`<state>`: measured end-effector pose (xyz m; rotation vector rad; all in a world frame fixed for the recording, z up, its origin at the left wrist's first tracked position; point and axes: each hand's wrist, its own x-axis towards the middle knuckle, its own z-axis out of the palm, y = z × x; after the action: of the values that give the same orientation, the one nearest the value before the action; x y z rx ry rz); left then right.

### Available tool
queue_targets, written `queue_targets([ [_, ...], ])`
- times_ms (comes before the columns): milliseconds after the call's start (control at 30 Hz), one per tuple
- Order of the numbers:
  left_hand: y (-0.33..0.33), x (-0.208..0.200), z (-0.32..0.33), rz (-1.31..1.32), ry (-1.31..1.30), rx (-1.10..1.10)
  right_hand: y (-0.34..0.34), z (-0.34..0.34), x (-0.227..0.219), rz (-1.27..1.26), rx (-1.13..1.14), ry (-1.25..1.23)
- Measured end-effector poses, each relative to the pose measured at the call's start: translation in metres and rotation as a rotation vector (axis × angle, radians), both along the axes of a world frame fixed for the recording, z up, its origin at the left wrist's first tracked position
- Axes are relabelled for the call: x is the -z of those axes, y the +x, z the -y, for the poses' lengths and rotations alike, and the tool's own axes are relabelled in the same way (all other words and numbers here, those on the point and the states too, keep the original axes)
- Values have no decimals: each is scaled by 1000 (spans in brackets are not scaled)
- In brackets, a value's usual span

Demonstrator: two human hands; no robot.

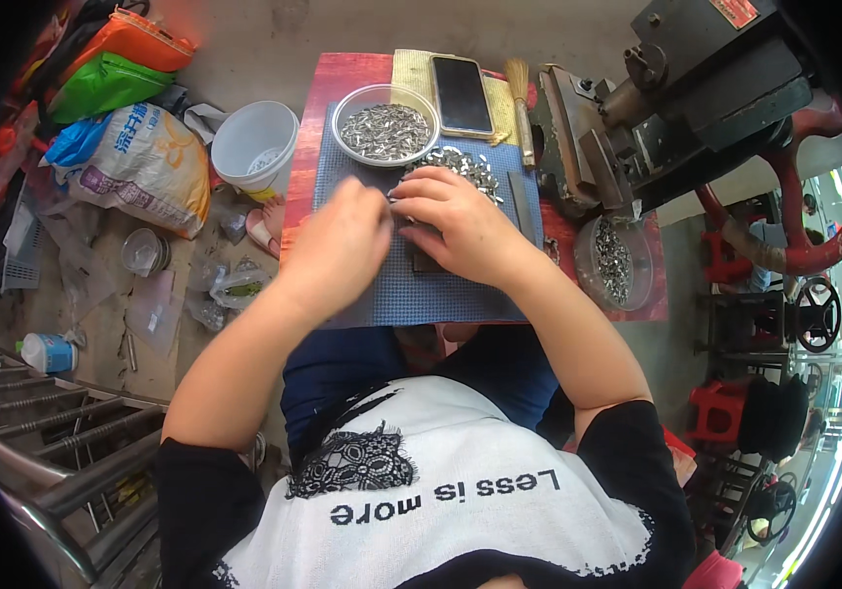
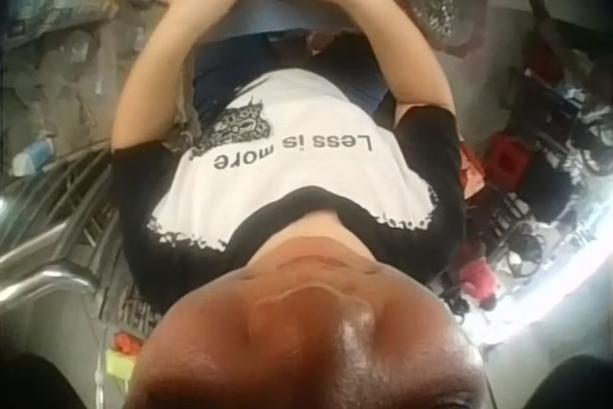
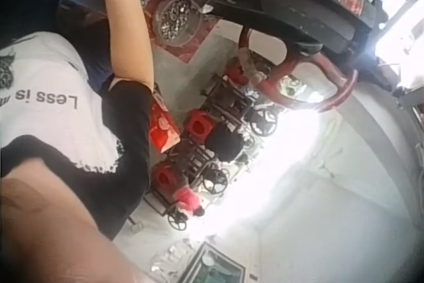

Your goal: Assembling small metal hardware components into a jig and using a manual press machine.

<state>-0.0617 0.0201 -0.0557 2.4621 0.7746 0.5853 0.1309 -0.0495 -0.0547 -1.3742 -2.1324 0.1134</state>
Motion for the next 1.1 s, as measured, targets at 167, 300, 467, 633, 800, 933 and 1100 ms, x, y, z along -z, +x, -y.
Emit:
queue_targets([
  [167, 23, -23, -72, 190, 227, -153, 9, -7, 8, 13, -66, -23],
  [300, 38, -32, -88, 157, 129, -200, 26, 0, 3, 12, 38, 10],
  [467, 25, -7, -30, 269, -55, -22, 51, 8, 2, 15, 128, 52],
  [633, 23, 18, -17, 154, -174, -63, 41, 9, -8, -26, 206, 57],
  [800, 26, 20, -17, 112, -120, -31, 13, 6, -1, -40, 173, -4],
  [933, 20, 19, -18, 136, -94, -11, 7, 2, 3, 60, 212, -107],
  [1100, 20, 18, -21, 168, -180, -35, 13, 5, 3, 32, 218, -81],
])
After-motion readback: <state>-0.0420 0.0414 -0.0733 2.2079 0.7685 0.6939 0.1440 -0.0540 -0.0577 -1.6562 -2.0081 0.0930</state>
